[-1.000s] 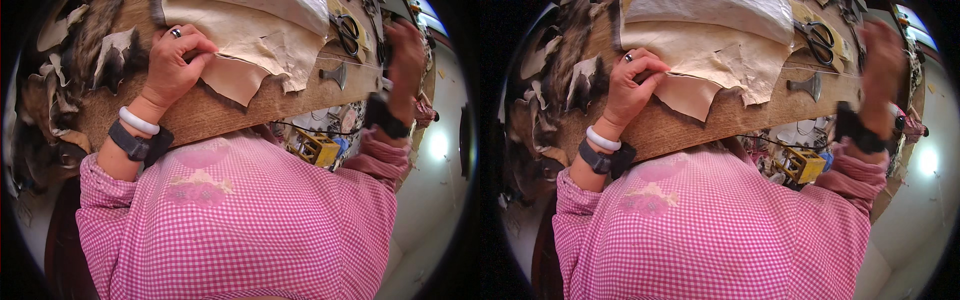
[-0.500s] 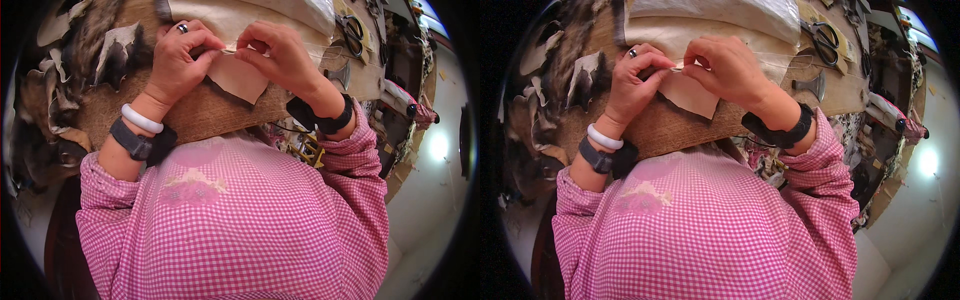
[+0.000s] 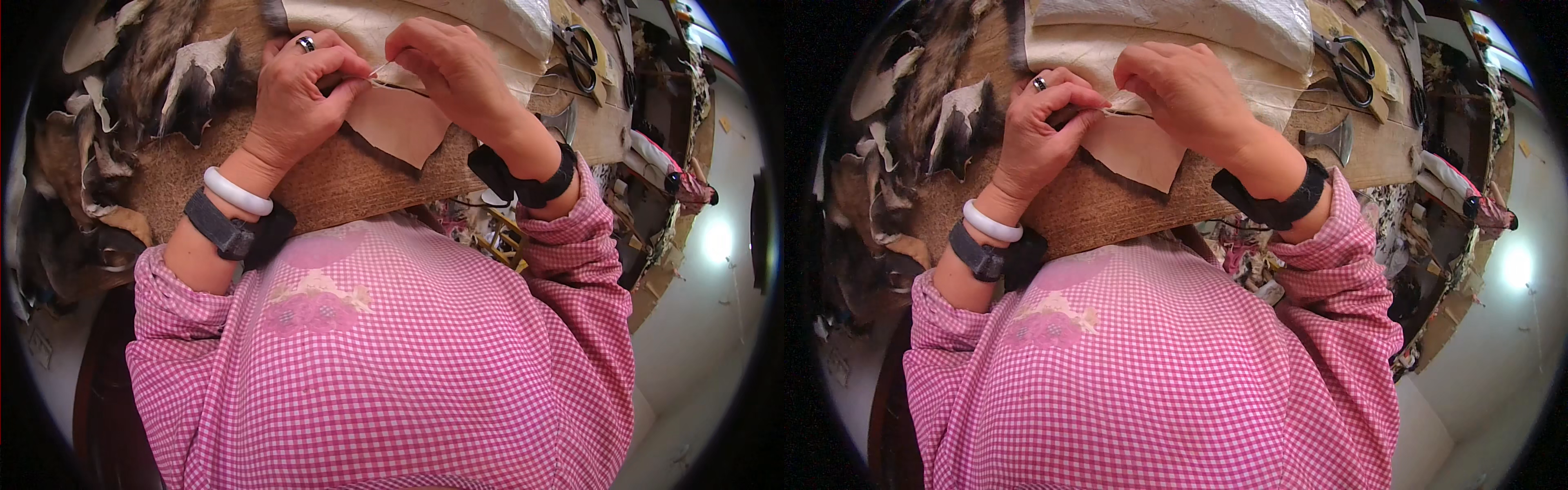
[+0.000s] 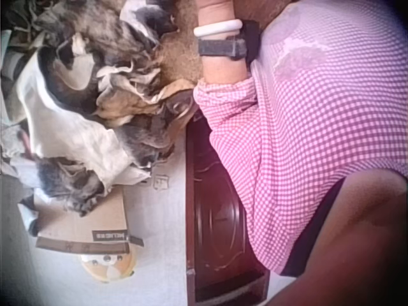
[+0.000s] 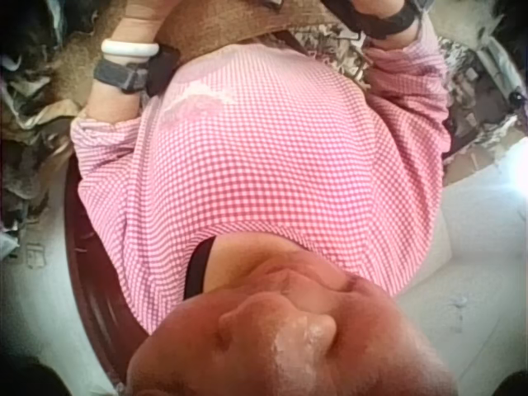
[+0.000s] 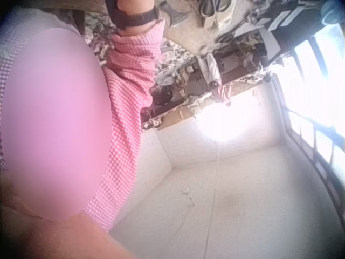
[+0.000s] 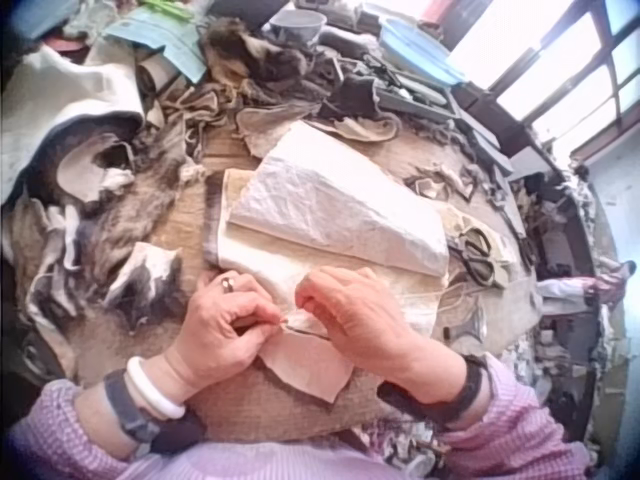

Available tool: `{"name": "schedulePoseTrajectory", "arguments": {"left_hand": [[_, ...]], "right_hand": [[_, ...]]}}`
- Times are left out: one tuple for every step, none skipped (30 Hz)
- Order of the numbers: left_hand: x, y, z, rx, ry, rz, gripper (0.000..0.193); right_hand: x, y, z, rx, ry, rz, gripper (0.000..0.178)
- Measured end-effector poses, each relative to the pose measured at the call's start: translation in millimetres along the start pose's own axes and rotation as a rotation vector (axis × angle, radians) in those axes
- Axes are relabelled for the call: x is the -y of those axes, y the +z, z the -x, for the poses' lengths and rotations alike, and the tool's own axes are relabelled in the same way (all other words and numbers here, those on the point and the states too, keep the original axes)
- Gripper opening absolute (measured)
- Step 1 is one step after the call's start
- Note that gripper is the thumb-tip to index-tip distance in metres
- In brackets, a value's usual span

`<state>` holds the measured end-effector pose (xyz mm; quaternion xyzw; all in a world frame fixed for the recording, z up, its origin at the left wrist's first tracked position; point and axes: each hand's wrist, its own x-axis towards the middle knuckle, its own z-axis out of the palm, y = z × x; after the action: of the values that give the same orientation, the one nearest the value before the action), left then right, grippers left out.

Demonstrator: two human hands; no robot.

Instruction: Sewing small pieces of leather and fur together by hand using a needle and thread.

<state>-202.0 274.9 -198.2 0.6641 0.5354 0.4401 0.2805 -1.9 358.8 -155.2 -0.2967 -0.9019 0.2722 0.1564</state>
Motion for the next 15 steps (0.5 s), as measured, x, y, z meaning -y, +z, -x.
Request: {"name": "schedulePoseTrajectory", "arguments": {"left_hand": [[-0.2,-0.2,0.0,-0.001,0.009,-0.011,0.006],[-0.4,-0.4,-0.1,-0.002,0.017,-0.022,0.006],[-0.5,-0.4,-0.1,-0.005,0.016,-0.022,0.006],[-0.5,-0.3,-0.1,-0.006,0.013,-0.021,0.006],[-0.5,-0.2,-0.1,-0.007,0.006,-0.018,0.006],[-0.4,-0.2,0.0,-0.009,0.015,-0.021,0.006],[-0.3,-0.3,0.0,-0.008,0.019,-0.023,0.006],[-0.2,-0.2,0.0,-0.008,0.024,-0.024,0.006],[0.0,-0.3,-0.1,-0.006,0.021,-0.023,0.006],[0.1,-0.3,-0.1,-0.003,0.017,-0.022,0.006],[0.1,-0.4,-0.1,0.001,0.005,-0.019,0.006],[0.1,-0.4,-0.1,0.003,0.013,-0.022,0.006],[0.1,-0.6,-0.1,0.005,0.013,-0.024,0.006],[0.1,-0.6,-0.1,0.007,0.013,-0.027,0.006],[0.2,-0.5,0.0,0.008,0.013,-0.024,0.006]], "right_hand": [[-2.2,1.7,-0.4,0.003,-0.020,0.016,0.007],[-4.5,2.8,-0.7,0.007,-0.041,0.032,0.008],[-6.3,3.3,-0.7,0.016,-0.026,0.039,0.008],[-7.8,3.3,-0.3,0.027,-0.010,0.045,0.008],[-8.7,3.2,0.2,0.041,0.012,0.048,0.008],[-9.2,3.1,0.6,0.041,0.010,0.052,0.008],[-9.4,3.0,0.9,0.044,0.016,0.051,0.008],[-9.3,3.0,1.0,0.047,0.021,0.052,0.008],[-9.2,3.3,0.8,0.045,0.018,0.055,0.008],[-9.0,3.6,0.5,0.043,0.015,0.059,0.008],[-8.8,4.1,-0.1,0.041,0.014,0.061,0.008],[-8.7,4.5,-0.8,0.037,0.011,0.072,0.007],[-8.7,4.7,-1.7,0.033,0.008,0.083,0.006],[-8.8,4.9,-2.3,0.035,0.013,0.093,0.006],[-9.0,4.4,-2.6,0.031,-0.009,0.083,0.006]]}}
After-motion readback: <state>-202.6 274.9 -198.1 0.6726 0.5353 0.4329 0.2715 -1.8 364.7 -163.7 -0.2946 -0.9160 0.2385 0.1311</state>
